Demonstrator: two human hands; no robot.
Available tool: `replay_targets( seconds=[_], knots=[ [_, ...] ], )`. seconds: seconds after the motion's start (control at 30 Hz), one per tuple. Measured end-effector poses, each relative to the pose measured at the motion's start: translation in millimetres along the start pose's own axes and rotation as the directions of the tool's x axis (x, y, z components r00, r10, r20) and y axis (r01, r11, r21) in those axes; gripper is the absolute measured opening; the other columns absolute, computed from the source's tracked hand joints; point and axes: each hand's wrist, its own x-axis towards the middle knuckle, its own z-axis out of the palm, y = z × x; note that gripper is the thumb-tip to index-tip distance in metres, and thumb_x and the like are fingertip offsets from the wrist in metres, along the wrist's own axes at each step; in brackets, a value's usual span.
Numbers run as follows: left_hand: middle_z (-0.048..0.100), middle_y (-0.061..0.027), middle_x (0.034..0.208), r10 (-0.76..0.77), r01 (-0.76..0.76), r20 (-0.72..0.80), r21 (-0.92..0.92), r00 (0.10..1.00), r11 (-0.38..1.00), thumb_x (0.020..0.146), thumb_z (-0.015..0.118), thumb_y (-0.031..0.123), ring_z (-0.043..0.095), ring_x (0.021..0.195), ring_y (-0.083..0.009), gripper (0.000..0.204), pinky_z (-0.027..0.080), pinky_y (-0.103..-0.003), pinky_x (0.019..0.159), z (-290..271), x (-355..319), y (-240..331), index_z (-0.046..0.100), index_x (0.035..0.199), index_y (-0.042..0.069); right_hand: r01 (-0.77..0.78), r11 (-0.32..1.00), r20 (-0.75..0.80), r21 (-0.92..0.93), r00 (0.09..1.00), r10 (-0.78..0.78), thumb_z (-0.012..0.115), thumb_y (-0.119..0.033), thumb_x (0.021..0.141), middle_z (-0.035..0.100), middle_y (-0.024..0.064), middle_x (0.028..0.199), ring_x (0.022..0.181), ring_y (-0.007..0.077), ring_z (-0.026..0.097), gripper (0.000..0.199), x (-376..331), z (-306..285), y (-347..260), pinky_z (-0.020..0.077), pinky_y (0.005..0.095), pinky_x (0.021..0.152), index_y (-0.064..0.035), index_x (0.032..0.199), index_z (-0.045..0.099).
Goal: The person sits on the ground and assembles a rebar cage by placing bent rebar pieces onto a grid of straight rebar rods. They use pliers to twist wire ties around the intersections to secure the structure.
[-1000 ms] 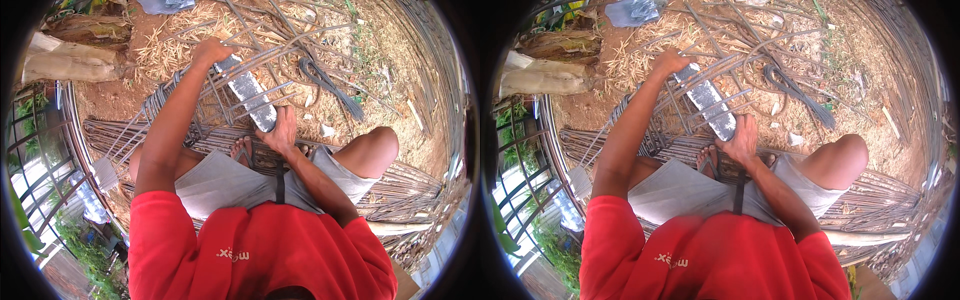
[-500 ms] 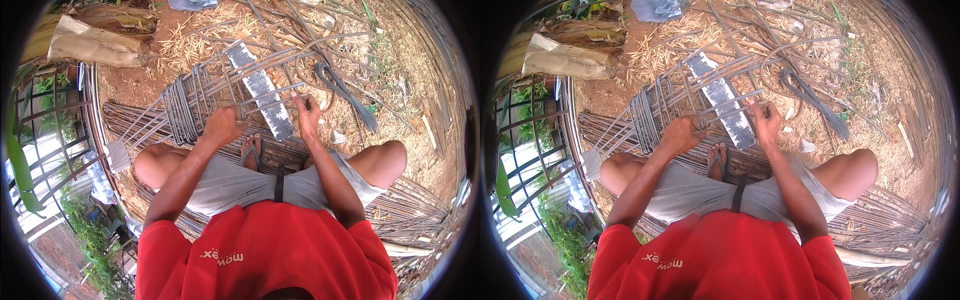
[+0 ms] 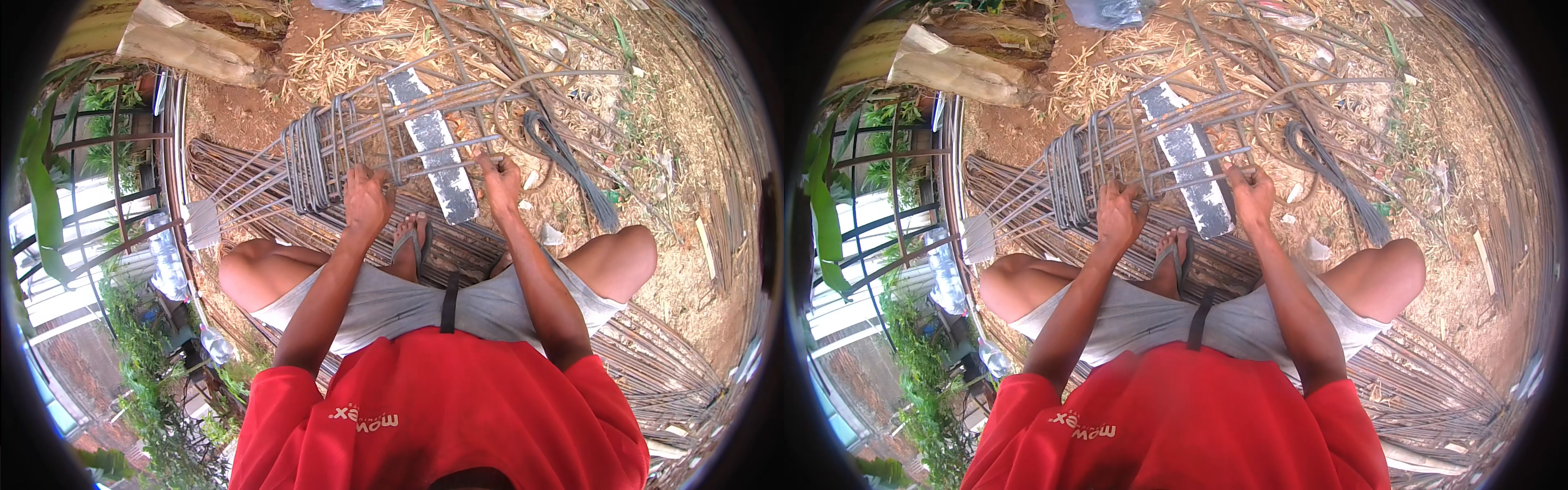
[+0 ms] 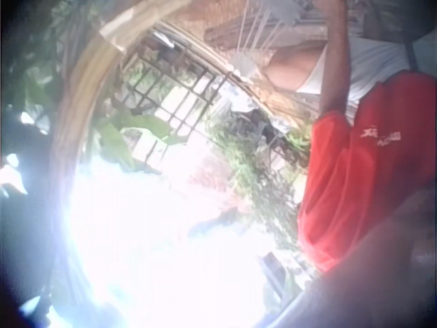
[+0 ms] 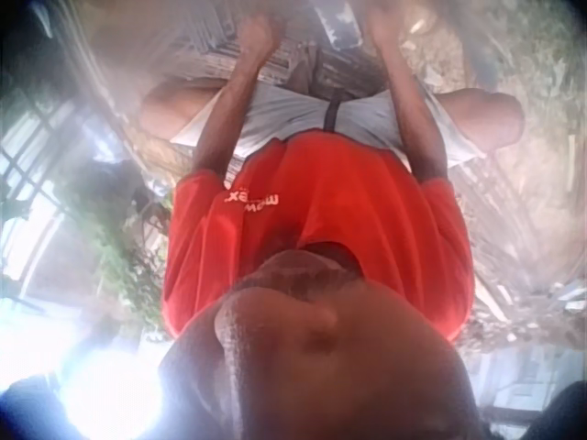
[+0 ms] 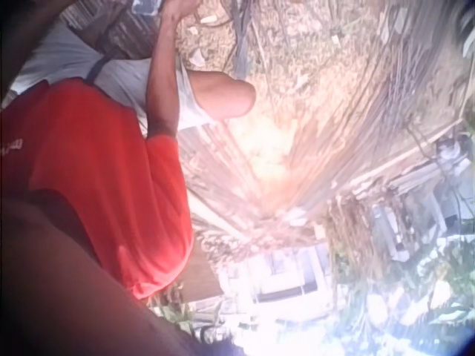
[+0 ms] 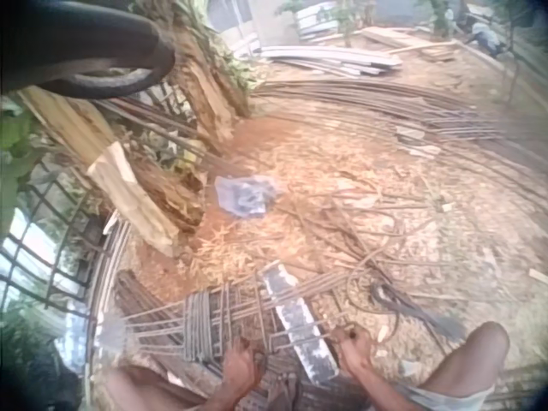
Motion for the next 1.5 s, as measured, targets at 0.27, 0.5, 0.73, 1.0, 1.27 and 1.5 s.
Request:
replay_targets(
  seconds=[0.27, 0.5, 0.73, 1.0, 1.27, 1.5],
  knots=[
    [0.072, -0.0314, 0.107, -0.047, 0.057, 0.059, -0.176, 0.997, 0.983, 0.088, 0.076, 0.016, 0.07, 0.1, -0.0515, 0.038, 0.056, -0.056, 0.089, 1.8, -5.8, 10.5, 0.067, 0.121, 0.0, 0.055, 0.993, -0.044, 0.106, 0.998, -0.05, 0.079, -0.022, 0.089, 0.063, 0.0031, 0.064, 0.059, 0.0111, 0.053, 0.023, -9.9, -15.0, 7.8, 0.0408, 0.0324, 0.054, -0.0011, 0.084, 0.072],
    [0.071, -0.0335, 0.108, -0.077, 0.098, 0.103, -0.215, 0.992, 0.972, 0.086, 0.074, 0.011, 0.069, 0.102, -0.0513, 0.034, 0.055, -0.054, 0.093, 17.1, -13.4, 17.9, 0.069, 0.117, -0.003, -0.051, 0.993, -0.015, 0.104, 0.998, 0.053, 0.078, -0.021, 0.09, 0.064, 0.005, 0.065, 0.059, 0.012, 0.054, 0.021, -17.8, -25.8, 11.8, 0.0407, 0.0324, 0.053, -0.0005, 0.09, 0.072],
    [0.072, -0.0325, 0.113, -0.09, 0.1, 0.045, -0.31, 0.995, 0.946, 0.085, 0.073, 0.009, 0.069, 0.11, -0.0493, 0.033, 0.055, -0.051, 0.099, 27.1, -16.3, 14.1, 0.072, 0.115, -0.005, 0.028, 0.988, -0.007, 0.151, 1.0, -0.027, 0.079, -0.016, 0.092, 0.064, 0.0043, 0.08, 0.067, 0.0111, 0.052, 0.022, -18.8, -27.9, 15.3, 0.0418, 0.0297, 0.062, -0.0018, 0.106, 0.069],
    [0.071, -0.0331, 0.112, -0.13, 0.136, 0.044, -0.439, 0.991, 0.888, 0.083, 0.069, 0.008, 0.067, 0.111, -0.0507, 0.031, 0.054, -0.052, 0.1, 42.4, -16.8, 10.7, 0.074, 0.113, -0.001, 0.151, 0.942, -0.092, -0.299, 0.978, -0.185, 0.074, -0.029, 0.092, 0.061, 0.0199, 0.118, 0.114, 0.0366, 0.059, 0.033, -11.1, -28.4, 8.6, 0.0444, 0.0481, 0.101, -0.002, 0.111, 0.07],
    [0.069, -0.0272, 0.116, -0.114, 0.131, 0.064, -0.446, 0.991, 0.885, 0.076, 0.063, 0.004, 0.063, 0.117, -0.0494, 0.03, 0.046, -0.053, 0.107, 60.3, -13.9, 7.3, 0.072, 0.103, -0.004, 0.343, 0.838, -0.211, -0.425, 0.863, -0.46, 0.079, -0.027, 0.089, 0.06, 0.0165, 0.113, 0.101, 0.0347, 0.06, 0.032, 6.6, -22.5, -18.4, 0.0457, 0.0475, 0.097, -0.0052, 0.111, 0.071],
    [0.069, -0.0236, 0.124, -0.146, 0.197, 0.145, -0.45, 0.979, 0.871, 0.086, 0.061, 0.007, 0.062, 0.122, -0.0466, 0.033, 0.041, -0.054, 0.115, 66.6, -12.8, 7.6, 0.073, 0.117, 0.003, 0.386, 0.875, -0.06, -0.293, 0.906, -0.42, 0.074, -0.017, 0.089, 0.056, 0.0213, 0.115, 0.109, 0.042, 0.061, 0.024, 0.2, -14.5, -37.2, 0.0452, 0.0553, 0.098, -0.0021, 0.105, 0.065]
  ],
)
